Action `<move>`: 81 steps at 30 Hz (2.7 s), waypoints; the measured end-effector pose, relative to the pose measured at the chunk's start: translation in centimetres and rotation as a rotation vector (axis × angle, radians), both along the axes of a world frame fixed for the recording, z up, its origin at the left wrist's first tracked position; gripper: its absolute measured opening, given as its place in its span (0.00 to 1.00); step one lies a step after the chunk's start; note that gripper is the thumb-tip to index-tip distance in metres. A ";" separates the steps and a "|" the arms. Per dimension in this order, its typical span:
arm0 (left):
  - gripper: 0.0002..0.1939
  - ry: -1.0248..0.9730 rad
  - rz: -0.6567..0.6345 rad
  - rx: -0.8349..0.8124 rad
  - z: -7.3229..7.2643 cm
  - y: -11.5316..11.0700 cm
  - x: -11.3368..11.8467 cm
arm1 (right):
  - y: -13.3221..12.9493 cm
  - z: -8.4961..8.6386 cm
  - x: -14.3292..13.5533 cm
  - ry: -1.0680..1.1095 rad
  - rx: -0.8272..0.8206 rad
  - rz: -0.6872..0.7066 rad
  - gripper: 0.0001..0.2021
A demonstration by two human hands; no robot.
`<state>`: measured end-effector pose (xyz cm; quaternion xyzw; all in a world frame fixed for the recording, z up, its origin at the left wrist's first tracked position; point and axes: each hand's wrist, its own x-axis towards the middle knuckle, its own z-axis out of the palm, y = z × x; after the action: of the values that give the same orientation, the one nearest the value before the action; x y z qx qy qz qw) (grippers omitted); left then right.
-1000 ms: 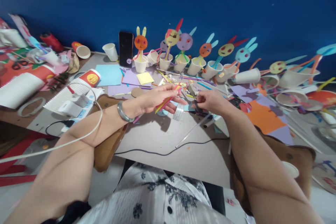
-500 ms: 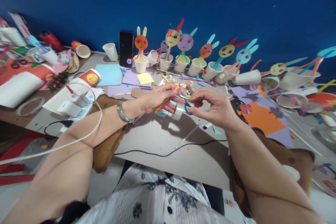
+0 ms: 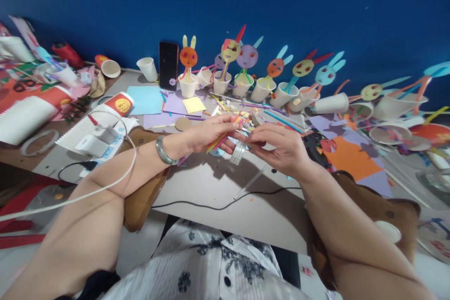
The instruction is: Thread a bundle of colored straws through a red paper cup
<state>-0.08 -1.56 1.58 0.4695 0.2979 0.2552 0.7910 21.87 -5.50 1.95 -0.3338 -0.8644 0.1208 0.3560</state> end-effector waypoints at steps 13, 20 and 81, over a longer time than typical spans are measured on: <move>0.06 0.027 -0.007 -0.026 0.2 0.5 0.0 | -0.2 0.6 1.3 -0.399 0.264 -0.014 0.12; 0.05 0.017 0.103 -0.034 0.3 0.4 0.0 | -0.2 0.9 1.7 -0.494 0.308 -0.062 0.14; 0.16 -0.014 0.053 0.214 -0.1 -2.4 0.5 | -0.8 -0.6 -1.3 0.440 -0.254 -0.245 0.08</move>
<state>0.41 -4.00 1.52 0.5415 0.2755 0.3096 0.7315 20.55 -6.31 1.30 -0.4434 -0.6977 0.2538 0.5021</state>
